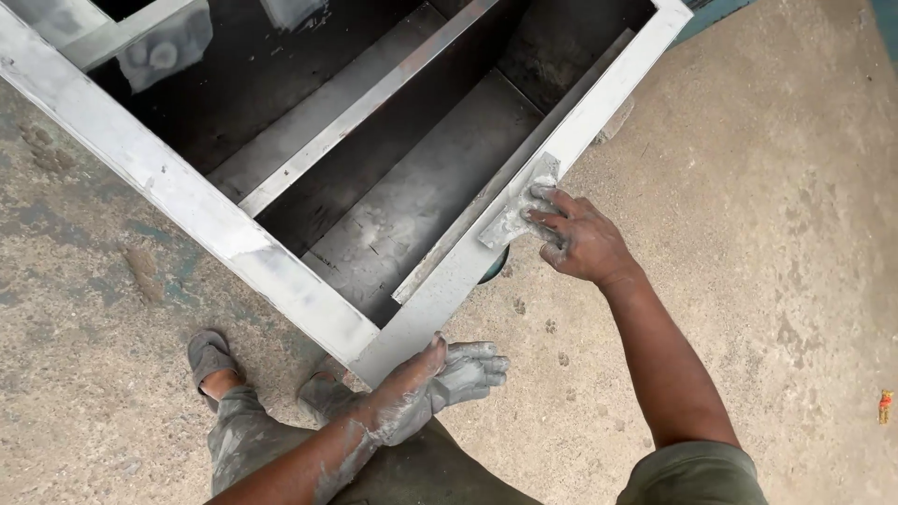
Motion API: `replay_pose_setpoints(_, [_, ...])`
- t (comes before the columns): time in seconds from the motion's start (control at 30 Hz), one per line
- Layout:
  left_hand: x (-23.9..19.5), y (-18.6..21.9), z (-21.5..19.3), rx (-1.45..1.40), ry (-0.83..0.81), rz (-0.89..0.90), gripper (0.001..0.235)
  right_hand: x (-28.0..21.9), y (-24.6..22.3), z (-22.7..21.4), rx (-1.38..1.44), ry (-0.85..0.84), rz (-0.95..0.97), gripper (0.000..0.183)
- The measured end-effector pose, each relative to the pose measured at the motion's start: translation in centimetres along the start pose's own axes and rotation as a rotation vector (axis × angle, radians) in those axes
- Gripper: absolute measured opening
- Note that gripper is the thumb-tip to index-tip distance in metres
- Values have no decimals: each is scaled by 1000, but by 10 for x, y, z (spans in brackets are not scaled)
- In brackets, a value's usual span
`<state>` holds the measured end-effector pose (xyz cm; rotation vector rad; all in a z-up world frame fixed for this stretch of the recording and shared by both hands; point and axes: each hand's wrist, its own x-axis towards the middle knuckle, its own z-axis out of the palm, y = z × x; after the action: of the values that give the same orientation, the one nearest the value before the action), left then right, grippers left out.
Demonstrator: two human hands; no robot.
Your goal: The recorder is applying putty to the edges and joints of a metal cabinet structure using a putty knife.
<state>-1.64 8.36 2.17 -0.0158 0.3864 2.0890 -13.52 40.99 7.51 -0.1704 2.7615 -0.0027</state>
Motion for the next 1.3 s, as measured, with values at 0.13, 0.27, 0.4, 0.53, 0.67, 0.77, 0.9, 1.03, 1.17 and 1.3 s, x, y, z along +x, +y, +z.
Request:
replay_pose_setpoints(0.13, [22, -14, 0, 81, -111, -150, 86, 31, 10, 5, -126, -53, 32, 64])
replay_pose_setpoints(0.27, [13, -3, -6, -6, -121, -137, 81, -18, 40, 22, -44, -76, 99, 62])
replay_pose_setpoints(0.4, [10, 29, -12, 1, -61, -111, 82, -13, 25, -10, -26, -140, 232, 60])
replay_pose_setpoints(0.53, [9, 43, -11, 65, -73, -176, 81, 64, 2, -65, 8, -128, 588, 58])
replay_pose_setpoints(0.67, [-2, 74, -12, 136, -150, -292, 79, 140, 55, -40, 8, -302, 688, 60])
replay_pose_setpoints(0.77, [-28, 114, -31, 139, -197, -311, 82, 121, 4, -57, 76, -316, 727, 65])
replay_pose_setpoints(0.9, [-47, 183, -58, 98, -162, -394, 87, 83, -49, -56, 171, -426, 895, 64])
replay_pose_setpoints(1.03, [-62, 245, -67, 61, -82, -444, 86, 47, -111, -39, 237, -546, 899, 65])
replay_pose_setpoints(1.17, [-55, 283, -72, 84, -106, -408, 90, 12, -167, -12, 283, -580, 937, 61])
replay_pose_setpoints(1.3, [-52, 292, -77, 23, -89, -446, 92, -23, -249, -7, 350, -662, 981, 57])
